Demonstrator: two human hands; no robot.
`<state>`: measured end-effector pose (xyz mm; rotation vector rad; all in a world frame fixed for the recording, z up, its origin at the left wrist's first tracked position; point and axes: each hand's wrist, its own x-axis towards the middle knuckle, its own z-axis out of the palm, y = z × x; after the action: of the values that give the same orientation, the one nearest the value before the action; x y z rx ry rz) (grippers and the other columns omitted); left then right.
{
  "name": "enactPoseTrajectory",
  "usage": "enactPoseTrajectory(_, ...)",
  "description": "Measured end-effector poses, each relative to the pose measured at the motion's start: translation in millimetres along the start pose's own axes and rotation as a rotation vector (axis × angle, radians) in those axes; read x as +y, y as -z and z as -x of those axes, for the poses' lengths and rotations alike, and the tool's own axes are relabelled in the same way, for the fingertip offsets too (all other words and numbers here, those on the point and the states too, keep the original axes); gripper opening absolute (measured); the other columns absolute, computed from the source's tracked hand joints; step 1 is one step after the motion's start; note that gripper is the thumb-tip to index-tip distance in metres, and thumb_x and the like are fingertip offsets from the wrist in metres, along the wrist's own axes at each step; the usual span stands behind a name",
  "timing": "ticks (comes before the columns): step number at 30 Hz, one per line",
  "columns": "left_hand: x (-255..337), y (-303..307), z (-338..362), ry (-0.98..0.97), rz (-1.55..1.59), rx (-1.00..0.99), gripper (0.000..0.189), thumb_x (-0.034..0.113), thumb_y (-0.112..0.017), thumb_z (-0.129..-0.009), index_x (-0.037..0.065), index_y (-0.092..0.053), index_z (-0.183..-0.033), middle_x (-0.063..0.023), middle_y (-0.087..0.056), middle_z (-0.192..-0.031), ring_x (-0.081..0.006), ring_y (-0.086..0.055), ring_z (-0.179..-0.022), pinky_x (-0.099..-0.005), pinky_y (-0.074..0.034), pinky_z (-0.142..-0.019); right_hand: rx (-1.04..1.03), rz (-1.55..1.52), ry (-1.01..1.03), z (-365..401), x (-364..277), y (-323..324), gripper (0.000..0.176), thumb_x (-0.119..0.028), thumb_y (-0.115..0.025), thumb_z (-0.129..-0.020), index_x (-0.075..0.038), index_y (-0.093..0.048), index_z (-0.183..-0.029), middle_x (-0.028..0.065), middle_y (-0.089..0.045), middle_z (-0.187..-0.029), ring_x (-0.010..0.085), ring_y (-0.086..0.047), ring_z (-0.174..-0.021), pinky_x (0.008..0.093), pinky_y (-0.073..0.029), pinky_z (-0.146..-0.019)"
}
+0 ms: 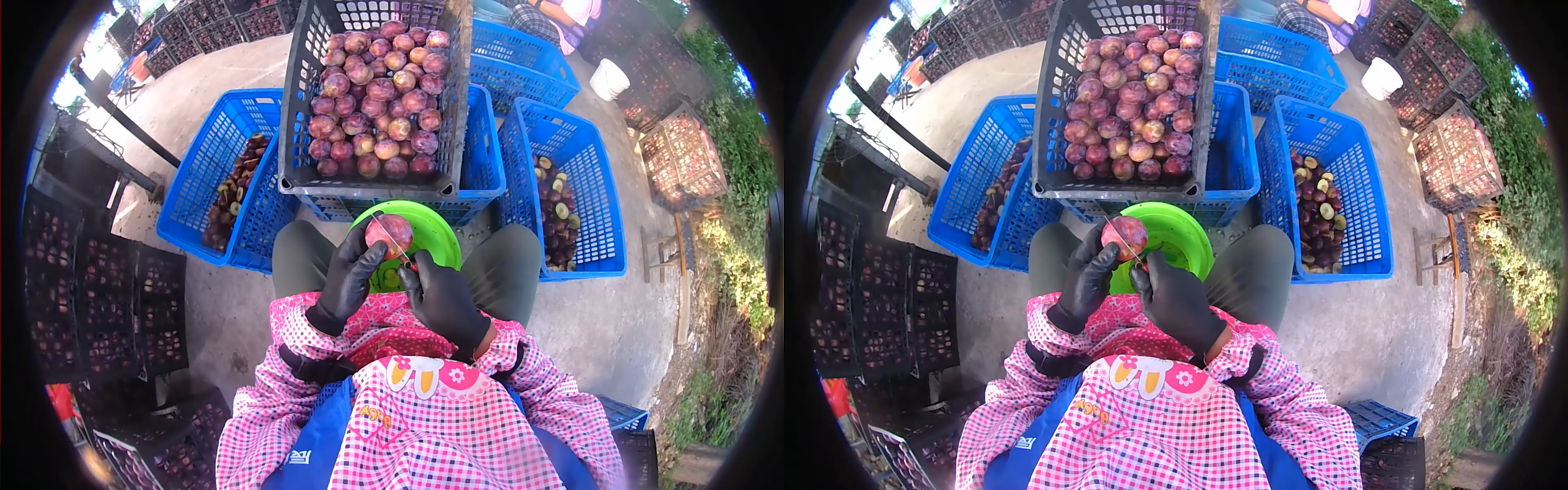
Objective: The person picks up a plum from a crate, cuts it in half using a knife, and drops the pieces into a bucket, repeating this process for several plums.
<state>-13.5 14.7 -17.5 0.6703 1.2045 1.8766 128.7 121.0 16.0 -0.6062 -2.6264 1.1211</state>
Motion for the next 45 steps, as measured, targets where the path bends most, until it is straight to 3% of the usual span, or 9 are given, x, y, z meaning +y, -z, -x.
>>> enactPoseTrajectory(5,9.5,-15.2,0.4,-0.095,-0.132,0.033,0.062,0.037,-0.056,-0.101,-0.005,-0.038,-0.143,-0.0138,-0.053,-0.135,-0.0218,-0.051,-0.125,-0.0365,-0.038,-0.109,0.132,-0.093,0.072,-1.5,2.8,-18.4,0.025,-0.026,-0.054,-0.098,-0.003,-0.050,-0.108,0.0217,-0.062,-0.072,0.0440,-0.061,-0.063,0.0535,-0.046,-0.055)
enactPoseTrajectory(11,-1.3,-13.3,-10.0,0.200,0.456,-0.060,0.061,0.048,-0.049,-0.102,-0.003,-0.044,-0.136,-0.0133,-0.054,-0.129,-0.0214,-0.055,-0.119,-0.0362,-0.042,-0.105,0.218,-0.106,0.062,4.9,-0.4,-26.9,0.024,-0.021,-0.055,-0.098,-0.001,-0.049,-0.110,0.0238,-0.063,-0.075,0.0455,-0.061,-0.064,0.0516,-0.046,-0.055)
enactPoseTrajectory(17,0.3,-17.1,-5.7,-0.242,-0.540,0.040,0.058,0.047,-0.043,-0.104,0.001,-0.042,-0.140,-0.0131,-0.055,-0.131,-0.0191,-0.053,-0.122,-0.0367,-0.044,-0.104,0.219,-0.166,0.120,1.6,6.6,-24.2,0.025,-0.021,-0.056,-0.098,-0.001,-0.049,-0.111,0.0232,-0.064,-0.076,0.0446,-0.062,-0.064,0.0518,-0.047,-0.055)
enactPoseTrajectory(20,3.8,-20.0,-9.5,-0.218,-0.461,0.034,0.052,0.042,-0.042,-0.106,0.001,-0.044,-0.138,-0.0125,-0.056,-0.129,-0.0182,-0.053,-0.121,-0.0365,-0.044,-0.104,0.213,-0.211,0.103,2.8,4.6,-24.1,0.025,-0.020,-0.057,-0.097,0.000,-0.049,-0.111,0.0231,-0.063,-0.076,0.0447,-0.062,-0.064,0.0520,-0.047,-0.055)
enactPoseTrajectory(23,6.5,-26.3,-4.4,0.268,0.499,-0.103,0.062,0.050,-0.047,-0.102,0.001,-0.043,-0.139,-0.0144,-0.056,-0.127,-0.0202,-0.054,-0.118,-0.0368,-0.044,-0.102,0.210,-0.191,0.072,5.0,12.2,-30.0,0.024,-0.019,-0.058,-0.097,-0.001,-0.049,-0.111,0.0228,-0.064,-0.076,0.0447,-0.062,-0.064,0.0520,-0.047,-0.056)
enactPoseTrajectory(29,25.2,-25.1,-8.1,-0.219,-0.409,-0.068,0.055,0.039,-0.053,-0.102,0.002,-0.043,-0.141,-0.0116,-0.054,-0.130,-0.0175,-0.051,-0.123,-0.0347,-0.041,-0.106,0.205,-0.331,0.135,4.0,5.6,-14.3,0.025,-0.019,-0.056,-0.098,-0.002,-0.050,-0.115,0.0208,-0.064,-0.076,0.0439,-0.062,-0.065,0.0498,-0.047,-0.056)
enactPoseTrajectory(33,22.7,-29.6,-10.3,0.259,0.519,-0.072,0.060,0.037,-0.062,-0.097,0.002,-0.042,-0.141,-0.0118,-0.053,-0.131,-0.0190,-0.051,-0.123,-0.0344,-0.042,-0.104,0.228,-0.186,0.123,0.7,10.9,-21.1,0.026,-0.017,-0.057,-0.097,-0.001,-0.050,-0.116,0.0203,-0.063,-0.077,0.0431,-0.063,-0.067,0.0481,-0.047,-0.057)
enactPoseTrajectory(39,27.7,-24.3,-8.6,-0.168,-0.478,-0.064,0.063,0.037,-0.064,-0.096,0.000,-0.040,-0.142,-0.0117,-0.052,-0.135,-0.0194,-0.053,-0.120,-0.0339,-0.042,-0.104,0.198,-0.347,0.171,0.7,13.8,-11.1,0.026,-0.019,-0.057,-0.097,0.000,-0.051,-0.115,0.0199,-0.063,-0.076,0.0431,-0.063,-0.065,0.0487,-0.047,-0.056)
enactPoseTrajectory(45,16.3,-24.6,-8.0,0.119,0.152,-0.073,0.052,0.036,-0.050,-0.104,0.000,-0.044,-0.140,-0.0099,-0.056,-0.130,-0.0177,-0.053,-0.121,-0.0337,-0.041,-0.105,0.138,-0.253,0.047,3.5,18.2,-21.0,0.021,-0.018,-0.057,-0.098,-0.001,-0.051,-0.109,0.0205,-0.063,-0.077,0.0411,-0.063,-0.067,0.0454,-0.048,-0.059)
